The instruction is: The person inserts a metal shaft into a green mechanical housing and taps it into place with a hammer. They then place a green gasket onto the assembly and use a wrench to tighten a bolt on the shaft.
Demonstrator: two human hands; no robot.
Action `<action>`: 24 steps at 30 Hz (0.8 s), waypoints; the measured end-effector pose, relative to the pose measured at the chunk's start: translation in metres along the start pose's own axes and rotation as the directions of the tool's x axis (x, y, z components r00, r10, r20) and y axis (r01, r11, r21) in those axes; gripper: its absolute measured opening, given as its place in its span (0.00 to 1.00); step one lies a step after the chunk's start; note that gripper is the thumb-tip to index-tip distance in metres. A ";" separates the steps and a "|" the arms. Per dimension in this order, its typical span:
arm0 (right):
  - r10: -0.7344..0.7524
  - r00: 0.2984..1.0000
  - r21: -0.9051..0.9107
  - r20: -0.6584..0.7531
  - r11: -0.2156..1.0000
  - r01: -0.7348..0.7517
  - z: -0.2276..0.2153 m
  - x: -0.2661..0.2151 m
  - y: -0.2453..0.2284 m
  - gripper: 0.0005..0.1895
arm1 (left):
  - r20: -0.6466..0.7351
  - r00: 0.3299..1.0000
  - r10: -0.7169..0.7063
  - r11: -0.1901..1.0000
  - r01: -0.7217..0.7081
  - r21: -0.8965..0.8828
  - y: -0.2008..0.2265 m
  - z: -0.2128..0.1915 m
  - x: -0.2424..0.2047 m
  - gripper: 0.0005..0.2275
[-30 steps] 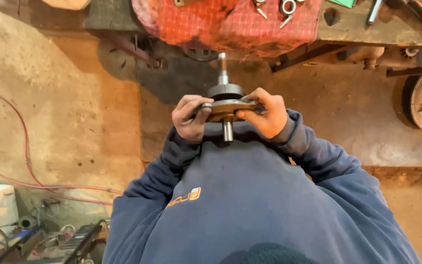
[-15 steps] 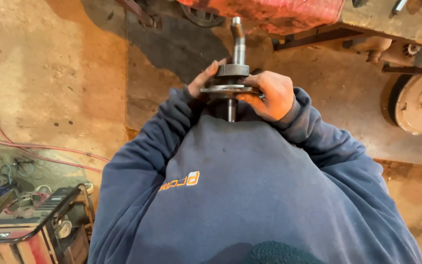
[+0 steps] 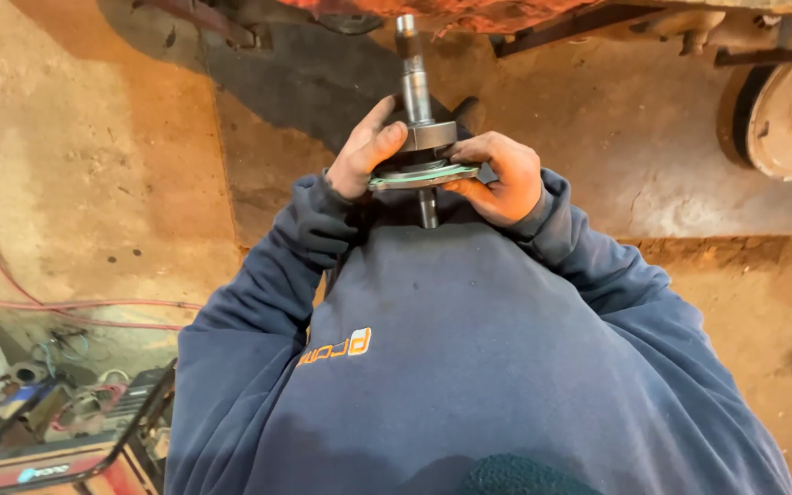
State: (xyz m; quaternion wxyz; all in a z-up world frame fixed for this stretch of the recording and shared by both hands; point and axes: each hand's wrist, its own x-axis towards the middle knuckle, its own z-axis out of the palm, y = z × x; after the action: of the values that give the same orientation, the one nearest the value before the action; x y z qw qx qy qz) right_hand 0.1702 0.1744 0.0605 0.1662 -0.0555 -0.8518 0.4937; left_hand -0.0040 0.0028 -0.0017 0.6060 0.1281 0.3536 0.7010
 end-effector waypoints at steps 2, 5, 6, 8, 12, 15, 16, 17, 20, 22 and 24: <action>0.038 0.999 -0.001 -0.013 0.999 -0.038 -0.003 -0.002 0.004 0.18 | -0.034 0.999 -0.030 0.999 0.030 0.011 -0.006 -0.003 0.006 0.44; 0.116 0.993 0.027 -0.037 0.993 -0.115 -0.006 -0.005 0.010 0.19 | -0.084 0.995 -0.057 0.998 0.059 0.021 -0.006 -0.001 0.019 0.45; 0.158 0.986 0.055 -0.049 0.986 -0.155 -0.007 -0.004 0.014 0.19 | -0.100 0.993 -0.056 0.998 0.059 0.022 -0.004 0.000 0.023 0.44; 0.188 0.980 0.109 -0.061 0.978 -0.180 -0.009 -0.002 0.026 0.19 | -0.101 0.993 -0.067 0.998 0.068 0.010 0.007 0.005 0.034 0.43; 0.275 0.961 0.286 -0.029 0.923 -0.256 -0.020 0.015 0.055 0.24 | -0.079 0.995 -0.061 0.998 0.062 0.007 0.022 0.010 0.060 0.39; 0.346 0.934 0.357 0.093 0.864 -0.356 -0.026 0.035 0.088 0.24 | -0.121 0.992 -0.034 0.996 0.044 0.079 0.027 -0.003 0.081 0.38; 0.333 0.936 0.358 0.115 0.865 -0.351 -0.029 0.046 0.096 0.24 | -0.139 0.990 -0.017 0.997 0.028 0.075 0.036 -0.007 0.092 0.38; 0.333 0.931 0.406 0.148 0.838 -0.364 -0.032 0.058 0.104 0.24 | -0.157 0.988 0.008 0.992 0.012 0.126 0.044 -0.011 0.102 0.39; 0.369 0.895 0.457 0.250 0.770 -0.446 -0.041 0.076 0.117 0.26 | -0.207 0.978 0.026 0.989 0.005 0.149 0.050 -0.010 0.109 0.39; 0.384 0.877 0.456 0.288 0.751 -0.478 -0.049 0.099 0.126 0.27 | -0.211 0.977 0.040 0.989 -0.009 0.149 0.062 -0.011 0.122 0.39; 0.305 0.885 0.519 0.352 0.723 -0.456 -0.051 0.116 0.124 0.38 | -0.216 0.975 0.047 0.984 -0.008 0.177 0.074 -0.013 0.129 0.39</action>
State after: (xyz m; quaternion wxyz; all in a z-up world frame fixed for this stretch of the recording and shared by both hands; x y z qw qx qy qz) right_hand 0.0699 0.3097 0.0037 -0.0359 -0.1157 -0.6398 0.7590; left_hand -0.0988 0.1187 0.0048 0.5399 0.1075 0.4766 0.6854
